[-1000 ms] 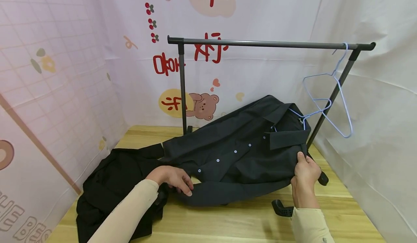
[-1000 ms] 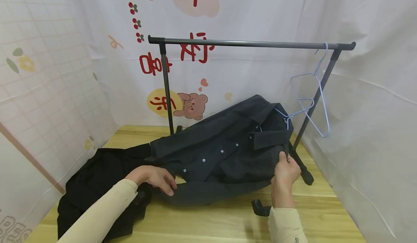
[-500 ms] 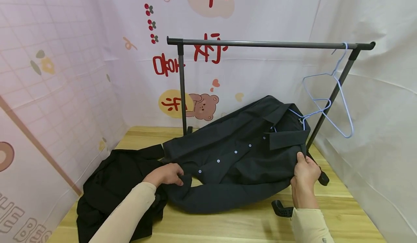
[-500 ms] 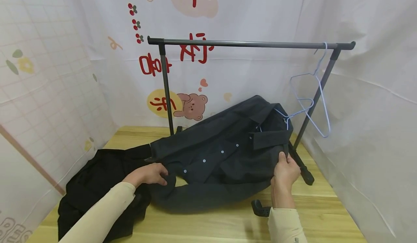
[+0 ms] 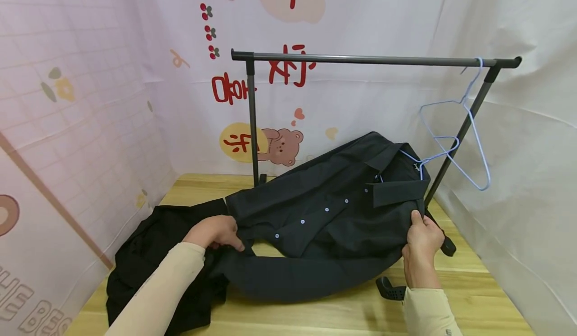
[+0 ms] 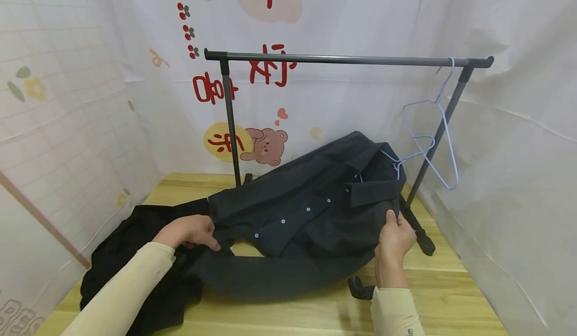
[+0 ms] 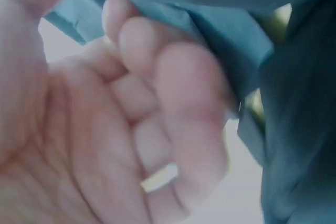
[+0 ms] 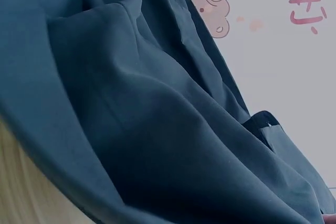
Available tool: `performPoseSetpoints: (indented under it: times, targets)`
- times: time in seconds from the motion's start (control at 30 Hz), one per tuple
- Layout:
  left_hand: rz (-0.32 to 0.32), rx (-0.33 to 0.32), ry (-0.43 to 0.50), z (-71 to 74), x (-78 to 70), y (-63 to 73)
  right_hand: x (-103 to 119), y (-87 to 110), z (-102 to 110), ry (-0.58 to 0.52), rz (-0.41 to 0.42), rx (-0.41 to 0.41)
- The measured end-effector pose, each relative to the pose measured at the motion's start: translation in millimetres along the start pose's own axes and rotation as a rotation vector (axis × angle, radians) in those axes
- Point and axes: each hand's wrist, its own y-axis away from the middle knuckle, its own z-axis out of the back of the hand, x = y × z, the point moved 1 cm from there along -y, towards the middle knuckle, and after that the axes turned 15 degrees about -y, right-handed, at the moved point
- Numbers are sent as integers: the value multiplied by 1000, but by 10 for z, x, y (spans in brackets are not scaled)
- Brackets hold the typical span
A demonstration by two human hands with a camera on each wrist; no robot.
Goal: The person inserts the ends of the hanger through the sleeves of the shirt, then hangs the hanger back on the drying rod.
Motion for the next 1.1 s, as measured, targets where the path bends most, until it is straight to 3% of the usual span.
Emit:
performPoseSetpoints:
  times: [0.13,0.27,0.43,0.6,0.67,0.77,0.83,0.9,1.0,1.1]
  targets:
    - [-54,-167,11,-72,-75,-144,3,5,7,0,7,-10]
    - [-83,-287,-77,-246,-188,-345,8,9,15,-22,7,-12]
    - [-92,-324,-266,-467,-355,-581,20,17,10,-7,17,4]
    - [-110,-276,-488,-581,-536,-742,25,19,-3,-10,27,-1]
    - [-119,-271,-543,-611,-593,-779,18,13,2,-10,27,-3]
    - [-130,-318,-582,-615,-620,-800,5,3,10,0,25,0]
    - [-148,-367,-516,-565,-598,-784,2,-1,12,13,30,1]
    - [-174,-386,-372,-457,-547,-748,5,-7,16,16,29,-3]
    - [-199,-369,-17,-209,-449,-658,17,-17,21,9,29,-9]
    - [-163,-365,274,48,-344,-576,21,-29,33,6,30,-10]
